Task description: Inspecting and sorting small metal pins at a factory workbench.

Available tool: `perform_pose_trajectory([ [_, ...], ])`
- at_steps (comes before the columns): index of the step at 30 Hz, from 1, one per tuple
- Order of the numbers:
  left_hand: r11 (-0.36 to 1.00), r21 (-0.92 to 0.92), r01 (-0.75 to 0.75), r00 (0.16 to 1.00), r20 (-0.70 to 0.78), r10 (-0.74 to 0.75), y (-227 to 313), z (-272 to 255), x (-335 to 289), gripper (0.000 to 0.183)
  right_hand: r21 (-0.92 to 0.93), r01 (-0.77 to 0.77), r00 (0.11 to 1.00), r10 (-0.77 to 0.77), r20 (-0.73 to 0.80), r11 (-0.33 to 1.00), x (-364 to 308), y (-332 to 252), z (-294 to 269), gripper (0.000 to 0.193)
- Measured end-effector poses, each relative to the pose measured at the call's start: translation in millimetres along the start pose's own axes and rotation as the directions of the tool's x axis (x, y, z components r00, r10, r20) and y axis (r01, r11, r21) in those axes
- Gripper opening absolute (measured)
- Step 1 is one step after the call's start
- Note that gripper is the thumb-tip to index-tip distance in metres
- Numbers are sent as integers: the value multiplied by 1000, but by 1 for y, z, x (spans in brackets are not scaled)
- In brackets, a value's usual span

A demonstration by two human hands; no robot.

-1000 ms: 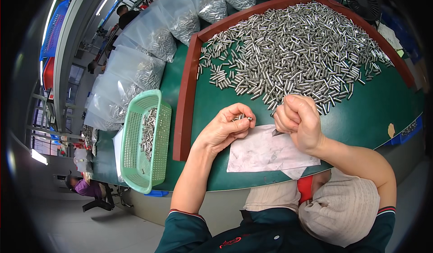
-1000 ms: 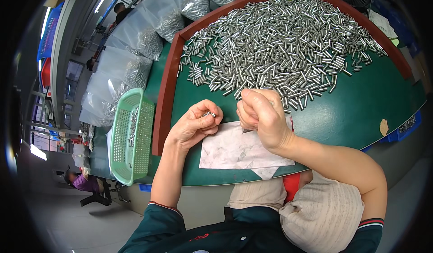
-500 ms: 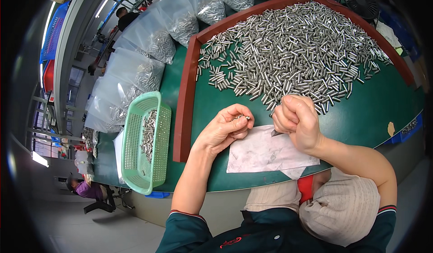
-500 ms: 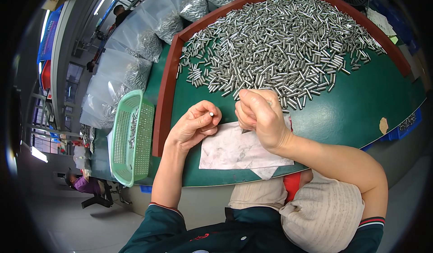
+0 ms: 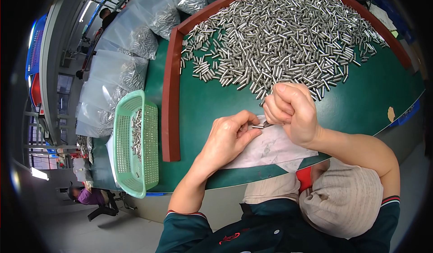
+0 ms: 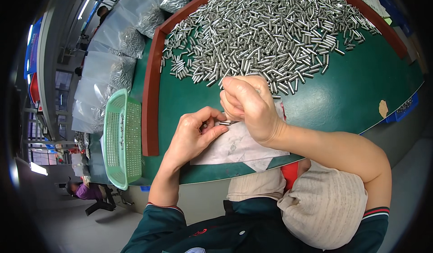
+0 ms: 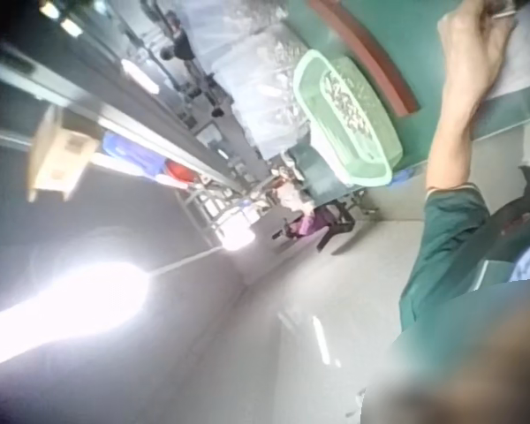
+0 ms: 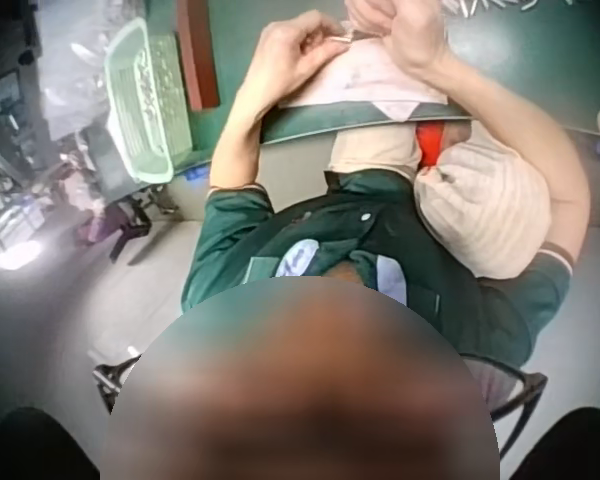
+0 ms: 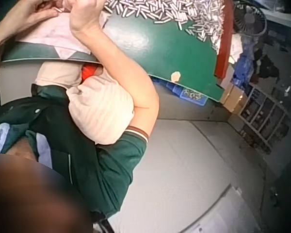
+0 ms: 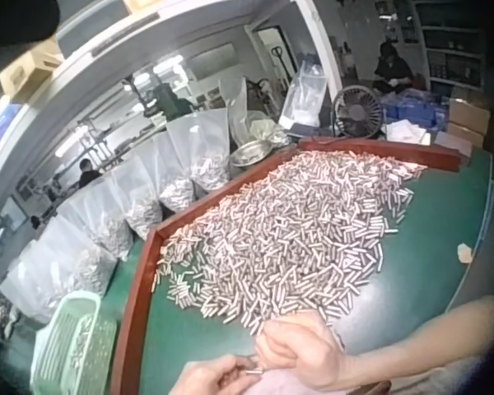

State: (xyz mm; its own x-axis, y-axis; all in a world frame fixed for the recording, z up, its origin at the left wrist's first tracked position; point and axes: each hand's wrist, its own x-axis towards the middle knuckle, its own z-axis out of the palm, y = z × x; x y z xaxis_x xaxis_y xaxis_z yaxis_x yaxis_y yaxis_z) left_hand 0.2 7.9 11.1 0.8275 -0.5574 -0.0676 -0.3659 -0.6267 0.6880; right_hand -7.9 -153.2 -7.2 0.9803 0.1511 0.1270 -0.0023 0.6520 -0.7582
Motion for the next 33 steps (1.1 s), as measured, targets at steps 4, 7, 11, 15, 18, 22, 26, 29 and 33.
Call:
perform_pose_trajectory([
  [4,1000,0,7,999,-32,-7,-1,4,0,9,17,43,999,-44,30,999,-3,-2,2,37],
  [7,1000,-17,-16,998,-57,15,-5,7,0,9,66,9,999,-12,37,998,-5,0,0,37],
  [11,1000,-7,-22,997,-72,21,-6,8,-1,9,74,6,999,-9,45,997,-5,0,1,37],
  [15,1000,9,-16,995,-94,17,-5,10,0,9,78,10,1000,-13,29,997,-5,-1,1,37],
  [18,999,10,-32,991,-128,33,-8,15,-1,9,63,27,1000,-28,13,998,-3,0,1,37],
  [22,999,7,-44,987,-154,44,-7,16,-1,9,47,43,999,-43,5,998,-1,-1,2,37],
  [26,999,11,-53,986,-157,54,-5,16,0,10,39,51,999,-51,3,998,-1,-1,2,37],
  [29,999,10,-35,986,-161,36,-5,15,-2,10,37,43,999,-43,-1,998,-2,-1,3,37],
  [33,1000,-3,-29,989,-148,28,-5,16,1,10,38,48,999,-49,17,998,-4,2,0,36],
])
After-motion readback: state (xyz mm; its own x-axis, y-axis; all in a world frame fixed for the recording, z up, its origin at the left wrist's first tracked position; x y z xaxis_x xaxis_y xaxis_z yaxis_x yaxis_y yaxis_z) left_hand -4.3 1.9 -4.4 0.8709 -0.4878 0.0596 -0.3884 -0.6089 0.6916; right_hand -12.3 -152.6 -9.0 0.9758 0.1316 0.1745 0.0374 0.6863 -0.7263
